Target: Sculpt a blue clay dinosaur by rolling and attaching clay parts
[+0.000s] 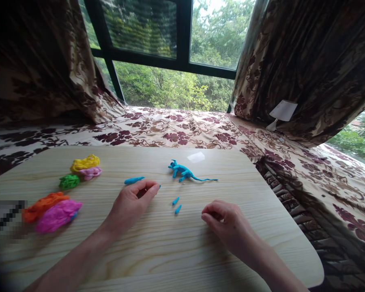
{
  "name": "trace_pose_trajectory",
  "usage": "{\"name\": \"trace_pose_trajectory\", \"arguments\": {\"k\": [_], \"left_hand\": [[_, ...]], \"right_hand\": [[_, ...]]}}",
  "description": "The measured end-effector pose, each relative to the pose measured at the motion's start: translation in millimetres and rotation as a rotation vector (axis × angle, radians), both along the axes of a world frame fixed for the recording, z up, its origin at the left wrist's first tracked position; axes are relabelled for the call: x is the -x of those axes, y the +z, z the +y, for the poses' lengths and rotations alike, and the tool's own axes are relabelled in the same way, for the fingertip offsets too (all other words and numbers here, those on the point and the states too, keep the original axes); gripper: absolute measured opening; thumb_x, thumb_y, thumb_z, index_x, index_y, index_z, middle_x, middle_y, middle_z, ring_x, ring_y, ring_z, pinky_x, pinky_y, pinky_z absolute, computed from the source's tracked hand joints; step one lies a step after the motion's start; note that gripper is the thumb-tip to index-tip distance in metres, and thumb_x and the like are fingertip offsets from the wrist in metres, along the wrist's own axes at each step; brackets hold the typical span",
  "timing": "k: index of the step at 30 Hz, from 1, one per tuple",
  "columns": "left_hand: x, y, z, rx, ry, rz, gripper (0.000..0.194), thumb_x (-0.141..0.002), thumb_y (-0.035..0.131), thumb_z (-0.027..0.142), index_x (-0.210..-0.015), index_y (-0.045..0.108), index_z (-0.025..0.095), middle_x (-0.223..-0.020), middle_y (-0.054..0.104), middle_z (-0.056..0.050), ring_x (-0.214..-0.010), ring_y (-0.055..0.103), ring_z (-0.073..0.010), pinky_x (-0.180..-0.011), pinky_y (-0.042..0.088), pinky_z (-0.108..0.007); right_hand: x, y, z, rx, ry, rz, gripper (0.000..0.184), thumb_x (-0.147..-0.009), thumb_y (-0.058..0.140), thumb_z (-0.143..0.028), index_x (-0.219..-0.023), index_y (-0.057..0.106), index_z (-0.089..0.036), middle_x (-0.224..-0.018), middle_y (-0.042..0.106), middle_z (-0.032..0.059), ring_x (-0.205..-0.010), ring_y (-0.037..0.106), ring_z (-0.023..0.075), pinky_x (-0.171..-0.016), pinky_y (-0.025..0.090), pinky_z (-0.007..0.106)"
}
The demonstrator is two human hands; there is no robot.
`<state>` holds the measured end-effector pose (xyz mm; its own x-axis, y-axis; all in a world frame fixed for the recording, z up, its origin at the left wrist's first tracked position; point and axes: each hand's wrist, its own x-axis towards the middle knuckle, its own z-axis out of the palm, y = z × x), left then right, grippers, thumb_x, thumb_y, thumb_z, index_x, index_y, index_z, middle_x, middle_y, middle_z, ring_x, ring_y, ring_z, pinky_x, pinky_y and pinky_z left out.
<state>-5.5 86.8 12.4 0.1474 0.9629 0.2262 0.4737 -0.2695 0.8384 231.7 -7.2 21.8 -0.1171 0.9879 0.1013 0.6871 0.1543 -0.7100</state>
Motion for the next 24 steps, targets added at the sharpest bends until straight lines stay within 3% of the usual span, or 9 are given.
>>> {"name": "trace_pose_trajectory", "arguments": {"k": [6, 11, 16, 20, 24], "left_hand": [[0.5, -0.3, -1.2, -0.004, -0.007, 0.007, 0.025, -0.077, 0.051, 0.039, -0.078, 0.065, 0.019, -0.072, 0.065, 0.000, -0.066, 0.057, -0.0144, -0.060, 0.042, -0.023], [0.0, -1.0, -0.8, 0.000, -0.009, -0.001, 0.024, -0.077, 0.052, 0.038, -0.078, 0.065, 0.018, -0.072, 0.065, 0.001, -0.065, 0.057, -0.0142, -0.059, 0.042, -0.022], [-0.5, -2.3, -0.9, 0.008, -0.017, 0.006, 0.023, -0.077, 0.052, 0.037, -0.079, 0.065, 0.019, -0.071, 0.064, 0.001, -0.066, 0.056, -0.0135, -0.060, 0.042, -0.022], [-0.1, -2.3, -1.5, 0.013, -0.008, 0.014, 0.022, -0.077, 0.052, 0.037, -0.078, 0.065, 0.019, -0.070, 0.063, 0.002, -0.065, 0.056, -0.0129, -0.060, 0.041, -0.022], [-0.4, -2.4, -0.5, 0.025, -0.002, 0.011, 0.022, -0.077, 0.053, 0.038, -0.079, 0.065, 0.019, -0.071, 0.064, 0.002, -0.067, 0.056, -0.0130, -0.061, 0.041, -0.022]], "right_hand": [[-3.9, -3.2, 1.1, -0.130, 0.010, -0.218, 0.016, -0.087, 0.044, -0.021, -0.089, 0.060, -0.022, -0.085, 0.058, 0.0030, -0.075, 0.054, 0.0153, -0.067, 0.043, 0.027], [-1.6, -6.6, -20.9, -0.167, 0.009, -0.411, 0.023, -0.088, 0.039, -0.017, -0.102, 0.057, -0.022, -0.092, 0.055, 0.0071, -0.084, 0.052, 0.0194, -0.074, 0.044, 0.032], [10.2, -2.7, -33.4, -0.221, 0.112, -0.527, 0.042, -0.077, 0.041, -0.005, -0.116, 0.051, -0.017, -0.105, 0.051, 0.0115, -0.095, 0.048, 0.0231, -0.080, 0.043, 0.036], [4.1, -3.2, -28.3, -0.253, 0.075, -0.571, 0.053, -0.071, 0.038, 0.001, -0.119, 0.050, -0.018, -0.107, 0.052, 0.0102, -0.099, 0.046, 0.0233, -0.084, 0.041, 0.039], [-8.0, -14.9, -40.2, -0.323, 0.045, -0.637, 0.061, -0.069, 0.036, 0.003, -0.126, 0.045, -0.016, -0.112, 0.049, 0.0118, -0.104, 0.043, 0.0245, -0.086, 0.040, 0.040]]}}
